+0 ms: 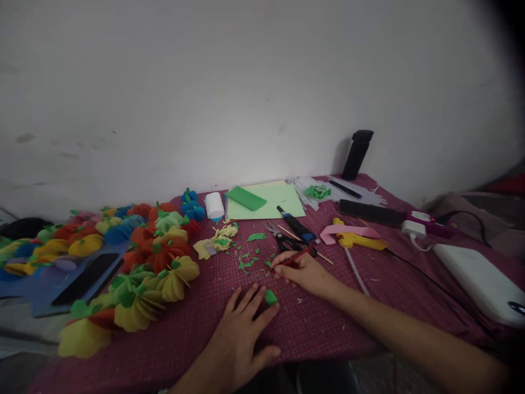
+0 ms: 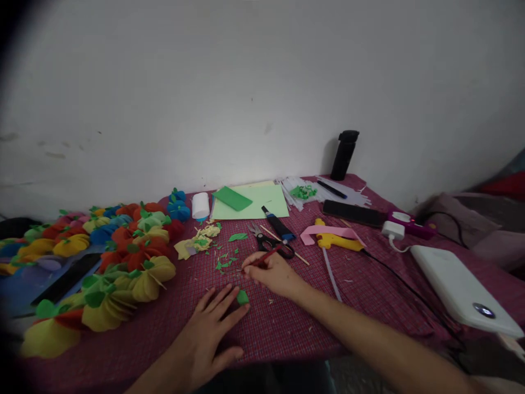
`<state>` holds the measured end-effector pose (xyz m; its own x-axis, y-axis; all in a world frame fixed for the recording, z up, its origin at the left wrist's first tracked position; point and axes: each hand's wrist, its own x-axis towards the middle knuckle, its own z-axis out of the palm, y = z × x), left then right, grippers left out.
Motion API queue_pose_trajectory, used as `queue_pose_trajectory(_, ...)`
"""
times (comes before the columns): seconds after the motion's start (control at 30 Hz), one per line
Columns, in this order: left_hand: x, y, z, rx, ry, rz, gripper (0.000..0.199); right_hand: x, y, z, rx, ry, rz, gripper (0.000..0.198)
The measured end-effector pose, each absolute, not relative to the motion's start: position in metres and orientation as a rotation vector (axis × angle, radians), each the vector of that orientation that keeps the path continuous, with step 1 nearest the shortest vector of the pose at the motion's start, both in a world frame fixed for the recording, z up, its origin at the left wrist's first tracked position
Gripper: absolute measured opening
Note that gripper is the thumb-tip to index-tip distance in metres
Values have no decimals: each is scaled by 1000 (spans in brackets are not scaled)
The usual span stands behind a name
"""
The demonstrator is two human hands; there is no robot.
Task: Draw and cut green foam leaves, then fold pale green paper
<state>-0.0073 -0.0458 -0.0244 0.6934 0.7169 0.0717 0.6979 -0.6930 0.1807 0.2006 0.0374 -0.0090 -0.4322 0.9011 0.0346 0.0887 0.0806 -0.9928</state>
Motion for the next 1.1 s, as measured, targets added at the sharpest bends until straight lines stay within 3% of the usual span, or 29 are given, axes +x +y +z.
queue_pose_trajectory(0.13, -14, -45, -23, 2773, 1117, 245, 59, 205, 28, -25, -981, -1650, 1489, 26)
queue_pose_trajectory(0.27, -17, -48, -25, 2776, 1248, 320, 45, 211, 13, -32, -966, -1957, 1306, 21)
queue_pose_trajectory(0.43, -11, -43, -26, 2796, 1250, 324, 51, 213, 3, -31, -971, -2124, 1166, 18)
queue_pose_trajectory(0.8, -8, -34, -23, 2740, 1166, 285, 51, 215, 3, -23, -1170, -1797, 1259, 30)
queue_pose_trajectory(1.1, -11, -33, -21, 2672, 1085, 174, 65, 203, 31, -22, -1040, -1774, 1329, 6)
